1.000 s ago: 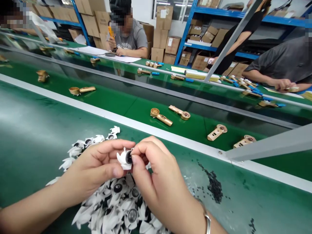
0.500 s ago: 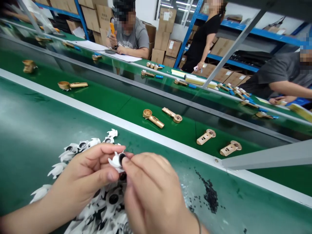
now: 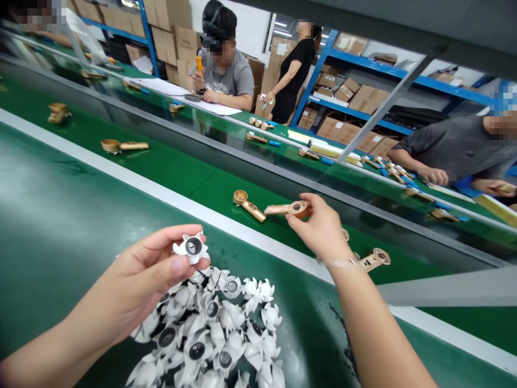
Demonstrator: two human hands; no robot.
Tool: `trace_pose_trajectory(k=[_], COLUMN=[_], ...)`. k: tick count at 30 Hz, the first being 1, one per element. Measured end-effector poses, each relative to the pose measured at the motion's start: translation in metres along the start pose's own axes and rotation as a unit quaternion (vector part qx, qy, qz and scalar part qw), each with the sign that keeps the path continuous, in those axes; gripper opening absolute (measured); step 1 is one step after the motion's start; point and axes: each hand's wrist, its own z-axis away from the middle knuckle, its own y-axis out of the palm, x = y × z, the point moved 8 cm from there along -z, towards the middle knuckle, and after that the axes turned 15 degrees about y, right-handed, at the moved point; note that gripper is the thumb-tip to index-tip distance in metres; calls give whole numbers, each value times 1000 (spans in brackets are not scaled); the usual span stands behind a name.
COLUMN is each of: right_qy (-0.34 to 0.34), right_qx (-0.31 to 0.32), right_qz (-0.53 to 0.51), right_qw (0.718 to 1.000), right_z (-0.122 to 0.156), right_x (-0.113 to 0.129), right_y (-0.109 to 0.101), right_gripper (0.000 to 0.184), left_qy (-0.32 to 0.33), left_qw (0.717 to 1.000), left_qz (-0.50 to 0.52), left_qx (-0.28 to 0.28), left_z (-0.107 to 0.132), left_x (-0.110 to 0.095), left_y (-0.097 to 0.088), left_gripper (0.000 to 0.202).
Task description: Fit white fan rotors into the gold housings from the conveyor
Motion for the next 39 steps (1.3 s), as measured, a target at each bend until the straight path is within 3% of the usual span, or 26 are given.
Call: trace_pose_trajectory(k=[2, 4, 7, 9, 12, 16, 20, 24, 28, 32, 39], right_qy=[-24, -45, -51, -30, 20, 59, 72, 79, 47, 19, 14], right_qx=[49, 146, 238, 276, 305, 306, 350, 400, 402, 439, 431], right_qz=[-77, -178, -280, -337, -410, -455, -467, -489, -477, -424, -386], right_qw=[996, 972, 928, 900, 859, 834, 809, 771, 780, 792, 816], right_z=[47, 97, 153, 169, 168, 152, 151, 157, 161, 171, 172], right_x=[9, 22, 44, 54, 57, 47, 40, 39, 44, 50, 47], right_y=[-14, -17, -8, 6, 28, 38, 42, 46, 41, 43, 48], right_gripper=[51, 47, 45, 44, 39, 42, 43, 40, 42, 40, 41], left_qy=[24, 50, 55, 21, -23, -30, -43, -56, -36, 29, 118], left_qw=[1000, 997, 992, 992, 996, 998, 992, 990, 993, 988, 965], left_qz=[-16, -48, -104, -116, -73, -33, -45, -23, -40, -85, -179], left_qx=[12, 32, 50, 52, 50, 46, 108, 130, 107, 123, 151], left_z=[1, 3, 8, 10, 10, 8, 11, 13, 12, 13, 14], left_x=[-6, -11, -8, 2, 18, 22, 20, 20, 18, 9, -3], left_y=[3, 8, 13, 16, 20, 22, 30, 30, 20, 21, 22], left_gripper=[30, 20, 9, 11, 10, 20, 39, 37, 40, 43, 36])
